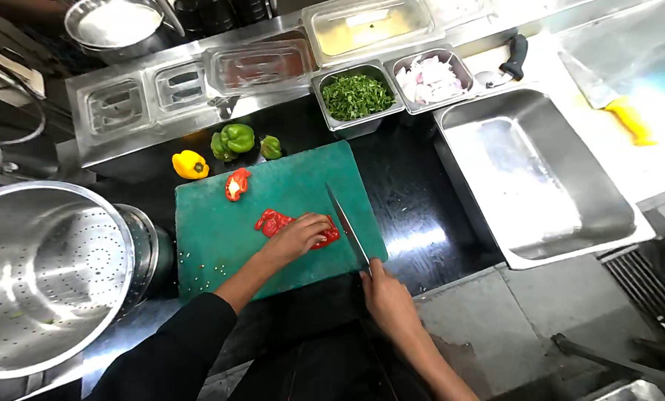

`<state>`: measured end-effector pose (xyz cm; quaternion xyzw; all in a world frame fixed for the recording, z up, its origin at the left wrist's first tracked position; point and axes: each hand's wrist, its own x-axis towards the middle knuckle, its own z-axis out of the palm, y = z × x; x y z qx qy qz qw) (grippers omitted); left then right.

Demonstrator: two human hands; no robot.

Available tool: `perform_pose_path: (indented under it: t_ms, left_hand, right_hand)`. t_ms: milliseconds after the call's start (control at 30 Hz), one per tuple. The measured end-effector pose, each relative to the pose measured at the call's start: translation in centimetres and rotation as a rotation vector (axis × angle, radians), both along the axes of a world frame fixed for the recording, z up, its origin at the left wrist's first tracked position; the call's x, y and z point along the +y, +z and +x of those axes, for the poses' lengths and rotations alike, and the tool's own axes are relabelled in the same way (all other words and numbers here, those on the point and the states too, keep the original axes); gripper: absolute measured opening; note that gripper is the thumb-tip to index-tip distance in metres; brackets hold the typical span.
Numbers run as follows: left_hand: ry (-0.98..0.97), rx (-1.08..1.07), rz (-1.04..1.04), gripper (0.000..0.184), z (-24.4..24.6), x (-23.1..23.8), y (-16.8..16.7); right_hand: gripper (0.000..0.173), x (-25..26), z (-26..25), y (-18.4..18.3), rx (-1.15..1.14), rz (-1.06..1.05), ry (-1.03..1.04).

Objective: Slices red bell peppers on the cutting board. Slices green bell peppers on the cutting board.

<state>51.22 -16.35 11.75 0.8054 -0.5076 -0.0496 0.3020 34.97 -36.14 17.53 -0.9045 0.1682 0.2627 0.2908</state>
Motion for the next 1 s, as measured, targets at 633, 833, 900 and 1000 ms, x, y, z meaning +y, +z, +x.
perform_pose_path:
  t_ms: [633,833,900,1000]
  left_hand:
    - [-0.095,-0.051,0.065,0.013,1.1,-0.4,1.0]
    - [-0.101,-0.026,0.054,0.016,1.3,-0.1,0.8]
    - [-0.104,-0.038,0.044,0.014,1.5,-0.1,0.7]
    - [-0.106,-0.033,0.027,0.015,1.5,0.1,0.4]
  right_hand:
    - [0.033,4.1,0.9,4.5,0.203,-0.162,0.045]
    - [0.030,4.2,2.3,2.8,0.131,-0.127,0.022]
    - [0.030,4.1,1.5,4.4,0.178,-0.132,0.047]
    - [0.032,4.5,1.7,3.7,0.211,-0.127,0.039]
